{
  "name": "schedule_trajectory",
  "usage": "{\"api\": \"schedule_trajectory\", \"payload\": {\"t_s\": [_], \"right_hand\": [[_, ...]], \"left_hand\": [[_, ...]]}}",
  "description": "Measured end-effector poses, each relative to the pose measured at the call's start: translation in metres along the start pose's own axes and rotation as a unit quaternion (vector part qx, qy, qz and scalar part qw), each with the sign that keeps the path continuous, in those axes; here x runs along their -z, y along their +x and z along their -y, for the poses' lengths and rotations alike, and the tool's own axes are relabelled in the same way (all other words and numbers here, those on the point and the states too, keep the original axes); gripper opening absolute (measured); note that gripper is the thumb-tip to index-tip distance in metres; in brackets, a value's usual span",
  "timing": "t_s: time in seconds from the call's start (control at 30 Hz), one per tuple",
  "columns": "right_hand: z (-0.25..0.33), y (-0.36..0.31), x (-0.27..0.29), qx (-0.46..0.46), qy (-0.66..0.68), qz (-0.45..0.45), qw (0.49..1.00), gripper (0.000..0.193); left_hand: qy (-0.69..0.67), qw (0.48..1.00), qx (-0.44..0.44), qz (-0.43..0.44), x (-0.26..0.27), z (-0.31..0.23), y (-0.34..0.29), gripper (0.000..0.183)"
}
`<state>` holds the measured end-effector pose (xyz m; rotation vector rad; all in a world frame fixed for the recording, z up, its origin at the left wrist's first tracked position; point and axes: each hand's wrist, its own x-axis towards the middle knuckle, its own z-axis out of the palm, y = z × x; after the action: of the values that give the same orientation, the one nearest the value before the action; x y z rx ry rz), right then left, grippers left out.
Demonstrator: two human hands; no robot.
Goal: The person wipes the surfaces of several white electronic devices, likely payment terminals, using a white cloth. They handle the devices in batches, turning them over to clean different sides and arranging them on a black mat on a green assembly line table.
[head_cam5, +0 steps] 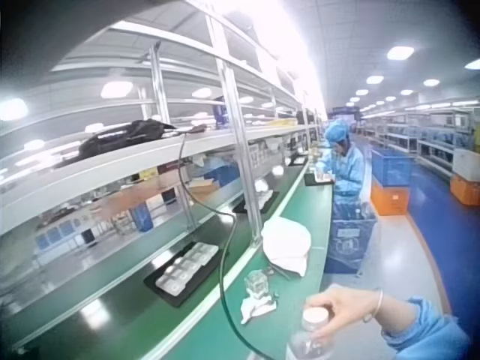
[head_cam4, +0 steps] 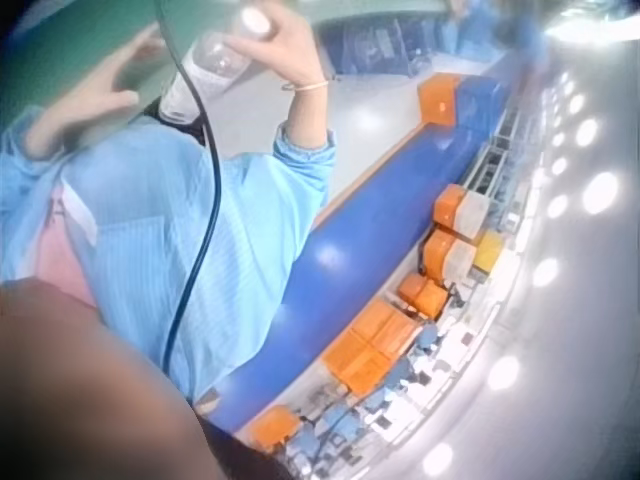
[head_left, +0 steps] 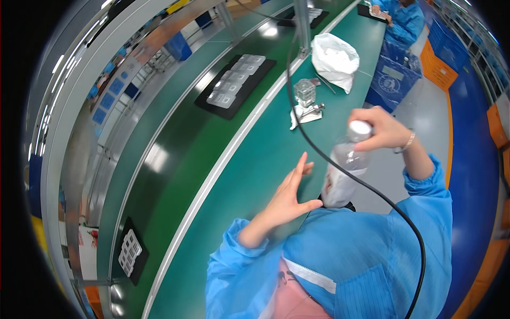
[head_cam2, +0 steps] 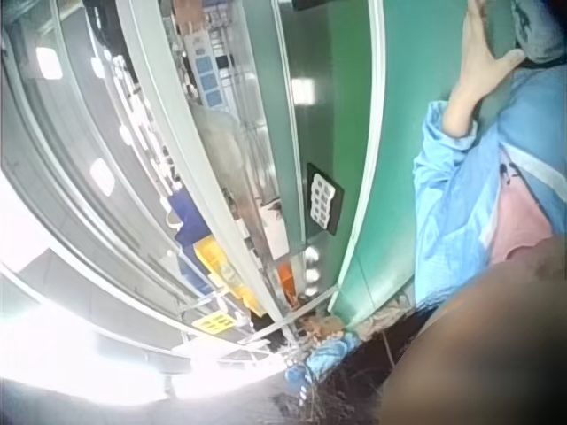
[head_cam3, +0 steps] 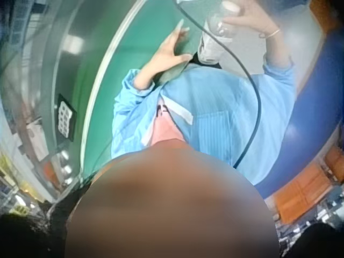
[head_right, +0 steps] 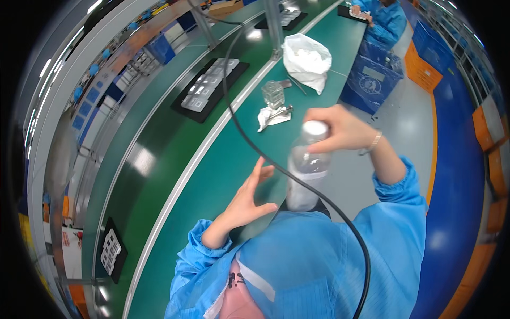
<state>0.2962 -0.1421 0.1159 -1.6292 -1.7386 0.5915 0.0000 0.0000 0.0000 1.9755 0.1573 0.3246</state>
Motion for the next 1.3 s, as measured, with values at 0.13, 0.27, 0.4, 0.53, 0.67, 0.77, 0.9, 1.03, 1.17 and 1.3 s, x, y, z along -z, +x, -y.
{"api": "schedule_trajectory", "payload": {"t_s": [0.13,0.27,0.4,0.53,0.67,0.77,0.9,1.03,1.17,1.3], "right_hand": [[-0.018,-0.073,0.031,-0.208,-0.141,-0.130,0.959,0.038],[-0.108,-0.115,0.033,-0.147,-0.314,-0.340,0.874,0.043],[-0.211,-0.113,0.023,-0.270,-0.102,-0.488,0.824,0.042],[-0.297,-0.094,-0.009,-0.261,0.188,-0.582,0.746,0.039],[-0.330,-0.081,-0.019,-0.249,0.295,-0.591,0.709,0.041],[-0.354,-0.071,-0.020,-0.232,0.276,-0.530,0.768,0.043],[-0.384,-0.032,-0.029,-0.262,0.172,-0.400,0.861,0.046],[-0.417,0.002,-0.039,-0.239,0.158,-0.429,0.857,0.047],[-0.434,0.023,-0.048,-0.260,0.164,-0.434,0.847,0.050],[-0.452,-0.001,-0.046,-0.239,0.211,-0.432,0.844,0.059]], "left_hand": [[0.111,0.991,0.012,-0.076,-0.002,0.043,-0.008,0.081],[0.143,0.984,0.035,-0.103,-0.008,0.063,0.009,0.071],[0.167,0.978,0.054,-0.113,-0.005,0.072,0.002,0.072],[0.204,0.971,0.049,-0.114,-0.012,0.077,-0.002,0.071],[0.237,0.961,0.065,-0.129,-0.016,0.075,0.001,0.072],[0.277,0.951,0.057,-0.125,-0.017,0.077,0.003,0.074],[0.309,0.942,0.057,-0.118,-0.019,0.080,0.008,0.075],[0.316,0.940,0.060,-0.117,-0.020,0.078,0.006,0.073],[0.313,0.940,0.066,-0.118,-0.018,0.075,0.009,0.069],[0.306,0.944,0.065,-0.108,-0.016,0.075,0.016,0.068]]}}
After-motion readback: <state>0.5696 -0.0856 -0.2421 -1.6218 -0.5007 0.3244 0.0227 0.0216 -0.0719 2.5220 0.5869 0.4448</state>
